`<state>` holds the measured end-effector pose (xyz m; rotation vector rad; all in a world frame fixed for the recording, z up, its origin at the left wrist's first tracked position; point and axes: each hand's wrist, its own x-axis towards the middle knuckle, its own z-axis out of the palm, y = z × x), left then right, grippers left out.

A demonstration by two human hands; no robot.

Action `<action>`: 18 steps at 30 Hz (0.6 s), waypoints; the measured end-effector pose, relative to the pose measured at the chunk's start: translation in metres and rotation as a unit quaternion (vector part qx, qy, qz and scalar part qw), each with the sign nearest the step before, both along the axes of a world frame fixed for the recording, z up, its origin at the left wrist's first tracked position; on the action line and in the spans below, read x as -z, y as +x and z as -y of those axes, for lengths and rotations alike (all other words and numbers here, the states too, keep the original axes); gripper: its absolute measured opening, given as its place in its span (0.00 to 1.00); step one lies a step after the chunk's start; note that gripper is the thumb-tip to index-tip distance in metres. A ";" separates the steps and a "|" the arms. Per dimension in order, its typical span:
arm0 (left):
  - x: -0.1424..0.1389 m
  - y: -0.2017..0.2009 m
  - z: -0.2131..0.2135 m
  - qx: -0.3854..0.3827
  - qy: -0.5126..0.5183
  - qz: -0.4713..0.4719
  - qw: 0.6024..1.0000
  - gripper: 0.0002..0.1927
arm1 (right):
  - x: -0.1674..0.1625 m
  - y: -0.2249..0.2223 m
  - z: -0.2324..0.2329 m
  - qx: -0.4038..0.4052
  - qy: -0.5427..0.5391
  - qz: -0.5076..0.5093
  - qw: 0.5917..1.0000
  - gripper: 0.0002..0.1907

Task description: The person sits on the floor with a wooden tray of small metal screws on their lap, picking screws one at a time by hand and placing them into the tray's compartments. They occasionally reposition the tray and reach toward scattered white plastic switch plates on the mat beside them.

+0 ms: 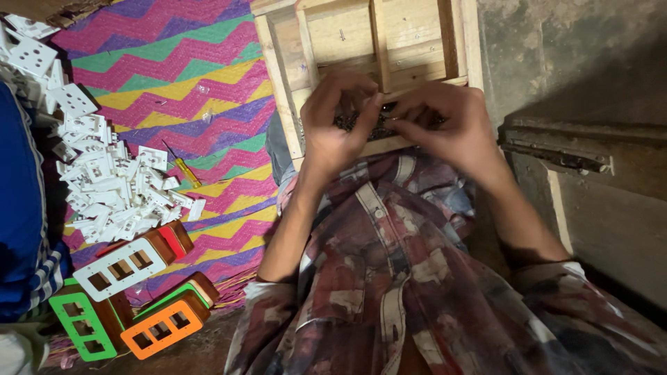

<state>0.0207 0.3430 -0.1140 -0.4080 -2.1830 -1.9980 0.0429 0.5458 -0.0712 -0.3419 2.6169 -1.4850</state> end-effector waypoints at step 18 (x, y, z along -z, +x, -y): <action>-0.001 0.001 0.004 0.000 -0.075 -0.091 0.993 0.10 | 0.018 -0.002 0.011 0.094 -0.139 0.010 0.986 0.08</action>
